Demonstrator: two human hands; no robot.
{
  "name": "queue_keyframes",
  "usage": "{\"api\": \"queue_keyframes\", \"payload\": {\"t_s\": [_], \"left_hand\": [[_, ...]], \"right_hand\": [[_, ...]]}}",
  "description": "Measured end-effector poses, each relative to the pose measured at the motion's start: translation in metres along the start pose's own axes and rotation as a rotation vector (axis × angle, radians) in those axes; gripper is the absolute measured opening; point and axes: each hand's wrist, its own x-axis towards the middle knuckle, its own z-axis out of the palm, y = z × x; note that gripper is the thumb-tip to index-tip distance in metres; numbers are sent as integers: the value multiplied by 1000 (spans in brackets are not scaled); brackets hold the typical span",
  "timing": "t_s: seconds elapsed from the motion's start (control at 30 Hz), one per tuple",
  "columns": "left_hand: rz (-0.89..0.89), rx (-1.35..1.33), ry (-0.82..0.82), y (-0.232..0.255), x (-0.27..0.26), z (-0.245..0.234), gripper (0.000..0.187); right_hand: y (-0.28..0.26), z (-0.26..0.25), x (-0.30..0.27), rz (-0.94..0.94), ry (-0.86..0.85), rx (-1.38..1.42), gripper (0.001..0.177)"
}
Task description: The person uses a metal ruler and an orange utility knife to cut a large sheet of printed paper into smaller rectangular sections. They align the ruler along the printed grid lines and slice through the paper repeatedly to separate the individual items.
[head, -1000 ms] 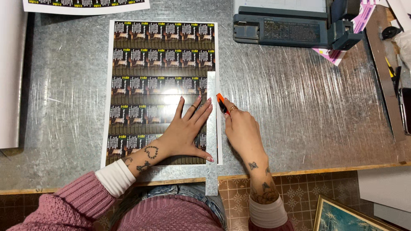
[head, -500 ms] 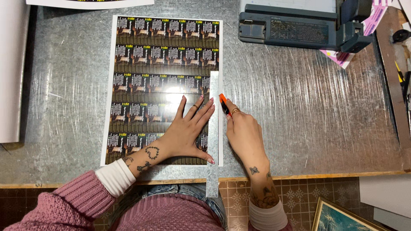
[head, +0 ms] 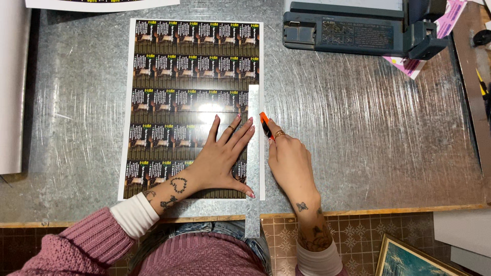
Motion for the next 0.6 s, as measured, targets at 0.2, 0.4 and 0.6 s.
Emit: {"api": "queue_keyframes", "payload": {"t_s": [0.2, 0.4, 0.6], "left_hand": [[-2, -6, -14, 1, 1, -3, 159], [-69, -21, -132, 0, 8, -1, 130], [-106, 13, -177, 9, 25, -19, 146]], "right_hand": [[0, 4, -1, 7, -12, -37, 56], [0, 3, -1, 25, -21, -11, 57], [1, 5, 1, 39, -20, 3, 57]]}}
